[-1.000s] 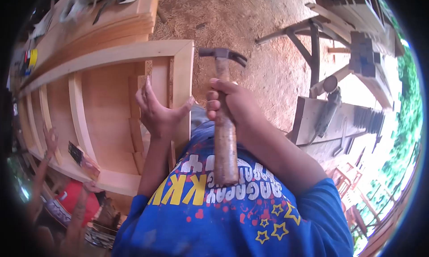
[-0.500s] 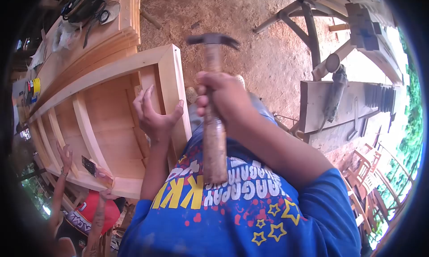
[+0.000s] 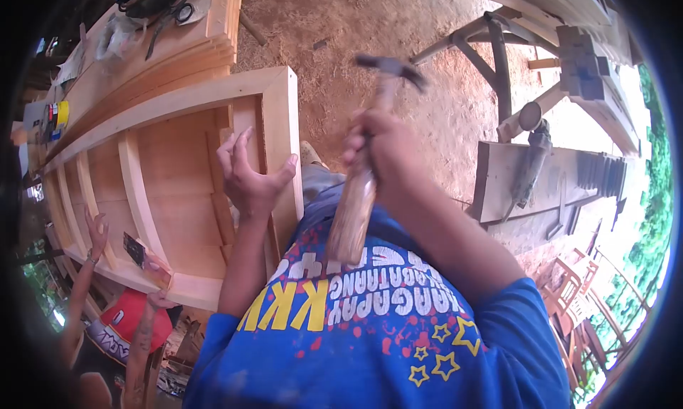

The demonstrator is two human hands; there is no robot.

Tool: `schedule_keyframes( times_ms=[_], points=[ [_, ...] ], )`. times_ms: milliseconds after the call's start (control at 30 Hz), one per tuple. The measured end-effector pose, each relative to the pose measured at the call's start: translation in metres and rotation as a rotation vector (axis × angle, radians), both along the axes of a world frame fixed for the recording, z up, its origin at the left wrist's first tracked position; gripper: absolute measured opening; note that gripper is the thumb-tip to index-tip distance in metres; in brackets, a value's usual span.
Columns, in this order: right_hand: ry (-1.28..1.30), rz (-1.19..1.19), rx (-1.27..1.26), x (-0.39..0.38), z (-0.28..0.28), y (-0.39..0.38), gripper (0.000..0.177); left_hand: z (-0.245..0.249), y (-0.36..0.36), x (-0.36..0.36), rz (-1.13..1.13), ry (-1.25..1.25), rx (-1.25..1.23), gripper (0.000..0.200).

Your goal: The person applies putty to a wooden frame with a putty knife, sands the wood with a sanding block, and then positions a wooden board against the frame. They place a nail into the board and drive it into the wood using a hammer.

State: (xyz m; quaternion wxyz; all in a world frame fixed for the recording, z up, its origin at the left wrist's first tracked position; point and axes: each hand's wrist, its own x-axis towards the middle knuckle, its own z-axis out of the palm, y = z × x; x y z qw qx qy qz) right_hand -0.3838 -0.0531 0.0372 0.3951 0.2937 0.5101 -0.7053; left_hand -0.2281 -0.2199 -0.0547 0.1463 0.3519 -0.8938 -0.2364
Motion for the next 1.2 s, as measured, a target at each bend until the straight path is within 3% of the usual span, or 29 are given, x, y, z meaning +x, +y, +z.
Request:
schedule_keyframes(
  times_ms=[67, 167, 200, 267, 367, 467, 500, 600, 633, 667, 700, 733, 933, 1100, 1200],
  points=[
    [-0.035, -0.348, -0.162, -0.025, -0.008, 0.025, 0.006, 0.003, 0.0, -0.003, 0.009, -0.003, 0.04, 0.086],
    [0.102, -0.338, 0.135, -0.013, -0.016, 0.003, 0.007, 0.002, -0.001, -0.004, 0.003, -0.025, 0.028, 0.084],
    [0.075, -0.067, 0.268, 0.007, -0.011, -0.013, 0.007, 0.0, -0.002, -0.005, -0.001, -0.001, 0.008, 0.085],
    [-0.169, 0.292, -0.114, 0.026, 0.005, -0.034, 0.008, -0.004, -0.002, -0.002, -0.021, 0.026, -0.027, 0.087],
    [-0.093, 0.291, -0.053, 0.007, 0.002, -0.013, 0.011, -0.003, 0.0, -0.002, -0.019, 0.052, -0.026, 0.086],
    [-0.022, 0.052, 0.026, -0.012, -0.012, 0.015, 0.008, -0.003, 0.0, -0.002, -0.03, 0.05, -0.06, 0.085],
    [-0.078, -0.123, -0.031, -0.021, -0.01, 0.018, 0.008, -0.001, -0.001, -0.005, -0.022, 0.036, -0.021, 0.084],
    [-0.02, -0.281, 0.128, -0.009, -0.028, -0.002, 0.011, 0.006, 0.003, -0.005, 0.002, -0.007, 0.061, 0.082],
    [-0.011, 0.0, 0.216, 0.006, -0.001, -0.016, 0.013, 0.007, 0.004, -0.006, 0.008, -0.011, 0.055, 0.082],
    [-0.087, 0.2, 0.072, 0.016, 0.0, -0.023, 0.013, 0.007, 0.003, -0.005, 0.013, -0.023, 0.05, 0.082],
    [-0.158, 0.239, -0.031, 0.02, -0.001, -0.026, 0.012, 0.005, 0.002, -0.004, 0.003, -0.005, 0.015, 0.082],
    [-0.229, 0.272, -0.134, 0.024, -0.002, -0.027, 0.011, -0.001, 0.001, -0.003, -0.011, 0.011, -0.017, 0.083],
    [-0.098, 0.328, -0.039, 0.013, 0.004, -0.023, 0.011, -0.006, -0.002, -0.002, -0.032, 0.012, -0.055, 0.085],
    [-0.125, 0.364, -0.138, -0.003, -0.009, -0.007, 0.012, -0.001, -0.004, -0.004, -0.056, 0.024, -0.05, 0.085],
    [0.024, 0.372, 0.048, -0.023, -0.01, 0.002, 0.018, 0.012, -0.004, -0.01, -0.068, 0.062, -0.065, 0.081]
  ],
)
